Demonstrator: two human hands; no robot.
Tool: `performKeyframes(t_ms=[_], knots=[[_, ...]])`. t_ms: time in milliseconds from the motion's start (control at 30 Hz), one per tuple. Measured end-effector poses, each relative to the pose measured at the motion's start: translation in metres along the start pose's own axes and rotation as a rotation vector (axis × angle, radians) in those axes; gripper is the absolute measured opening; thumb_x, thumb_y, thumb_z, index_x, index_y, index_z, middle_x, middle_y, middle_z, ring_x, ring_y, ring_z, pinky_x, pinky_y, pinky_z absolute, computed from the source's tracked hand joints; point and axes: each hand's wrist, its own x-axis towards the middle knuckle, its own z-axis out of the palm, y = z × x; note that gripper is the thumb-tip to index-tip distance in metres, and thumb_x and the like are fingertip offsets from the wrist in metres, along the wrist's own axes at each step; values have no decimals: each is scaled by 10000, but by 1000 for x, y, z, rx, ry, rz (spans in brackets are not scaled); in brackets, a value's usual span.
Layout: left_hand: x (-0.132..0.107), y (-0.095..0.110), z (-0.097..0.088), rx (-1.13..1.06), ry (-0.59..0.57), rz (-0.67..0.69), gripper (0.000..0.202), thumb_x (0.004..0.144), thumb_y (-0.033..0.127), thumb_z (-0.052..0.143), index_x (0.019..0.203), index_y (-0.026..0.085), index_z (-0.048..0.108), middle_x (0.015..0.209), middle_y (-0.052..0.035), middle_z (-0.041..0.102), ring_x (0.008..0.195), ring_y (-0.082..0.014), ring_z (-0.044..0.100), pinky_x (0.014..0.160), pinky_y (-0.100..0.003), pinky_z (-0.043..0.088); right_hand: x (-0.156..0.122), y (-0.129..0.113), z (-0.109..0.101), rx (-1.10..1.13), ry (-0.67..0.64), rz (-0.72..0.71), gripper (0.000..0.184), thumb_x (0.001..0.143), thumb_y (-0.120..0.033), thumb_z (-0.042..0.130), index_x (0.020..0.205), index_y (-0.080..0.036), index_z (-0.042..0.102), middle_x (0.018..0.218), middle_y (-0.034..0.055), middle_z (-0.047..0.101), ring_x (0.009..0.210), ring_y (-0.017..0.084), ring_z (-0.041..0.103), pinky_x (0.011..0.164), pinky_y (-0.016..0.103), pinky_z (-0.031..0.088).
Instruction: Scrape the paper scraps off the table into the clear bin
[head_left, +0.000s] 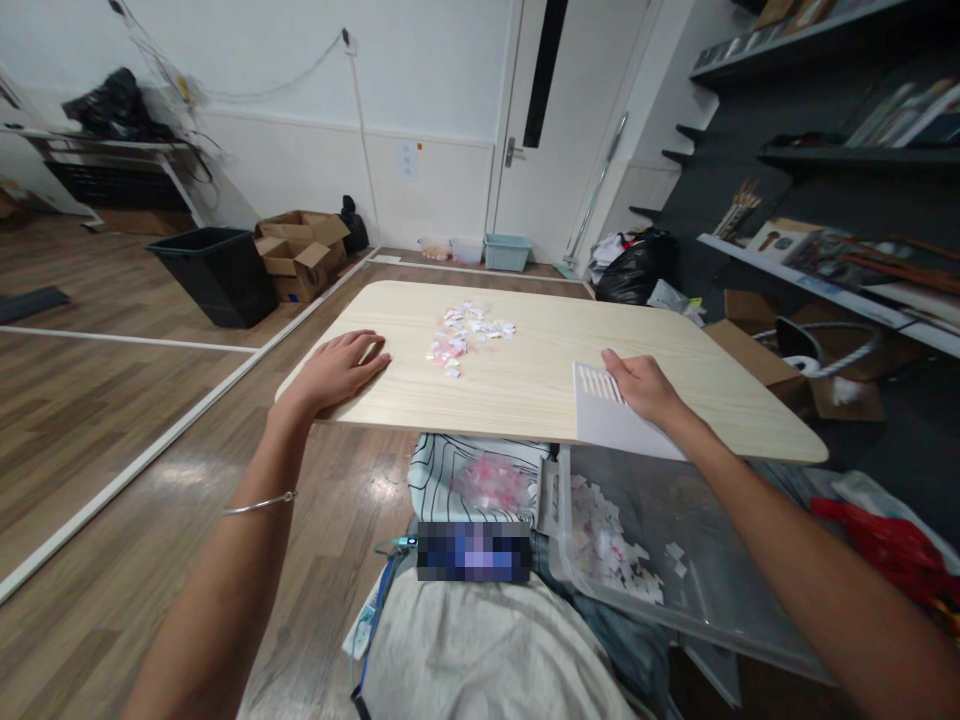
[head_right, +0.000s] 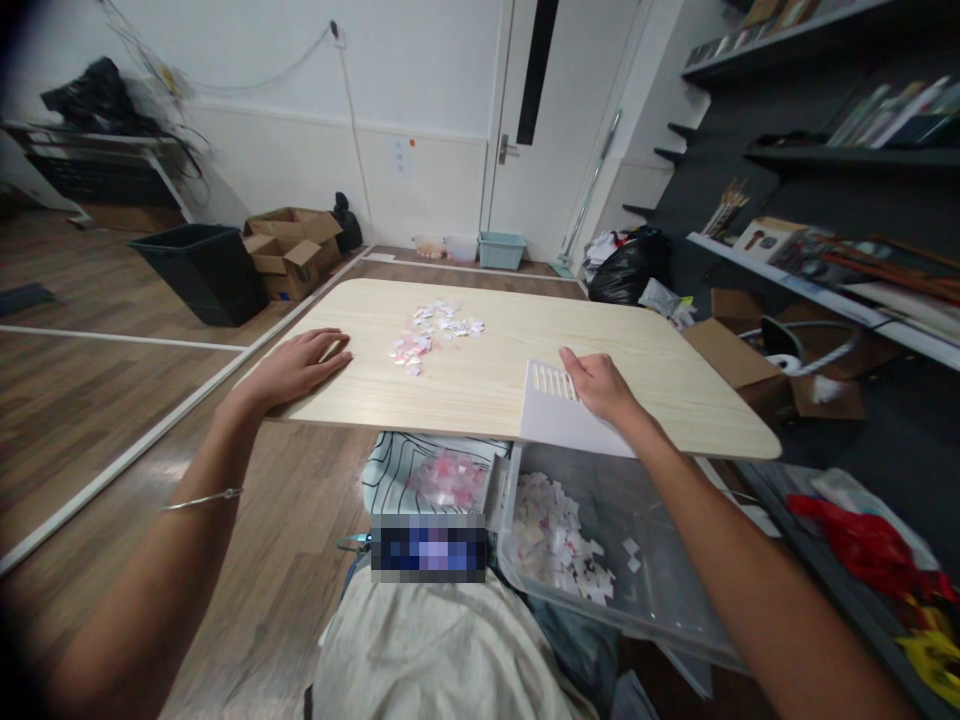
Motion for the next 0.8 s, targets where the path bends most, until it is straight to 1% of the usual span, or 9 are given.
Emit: performKeyframes(t_ms=[200,367,600,800], knots=[[-1,0,1,-1,14,-2,698,1200,754,501,1567,258,827,1809,-181,780,1687,-432,712,1445,-582,551,0,0,1,16,7,-11,977,1032,-1191,401,538,-351,327,542,19,326,541,174,334,558,408,247],[-1,1,0,-5,9,-5,735,1198,770,489,1591,248,827,1826,-183,769,1699,-434,698,1454,-577,539,-1,-2,1,19,11,-17,992,1013,-1218,392,532,-354,312,552,17,318,536,174,329,552,410,241],[0,1,0,2,3,-10,728,1191,767,485,1581,255,828,1834,-173,771,1710,-428,693,1467,-566,521,-3,-4,1,-19,6,-12,963,1042,-1169,402,548,-347,309,553,25,322,554,180,340,565,409,242],[0,1,0,-1,6,-16,732,1185,767,495,1571,243,829,1830,-186,770,1698,-430,701,1461,-564,527,-7,-11,-2,-33,23,-10,955,1032,-1172,392,555,-350,298,567,25,315,571,187,338,591,420,241]])
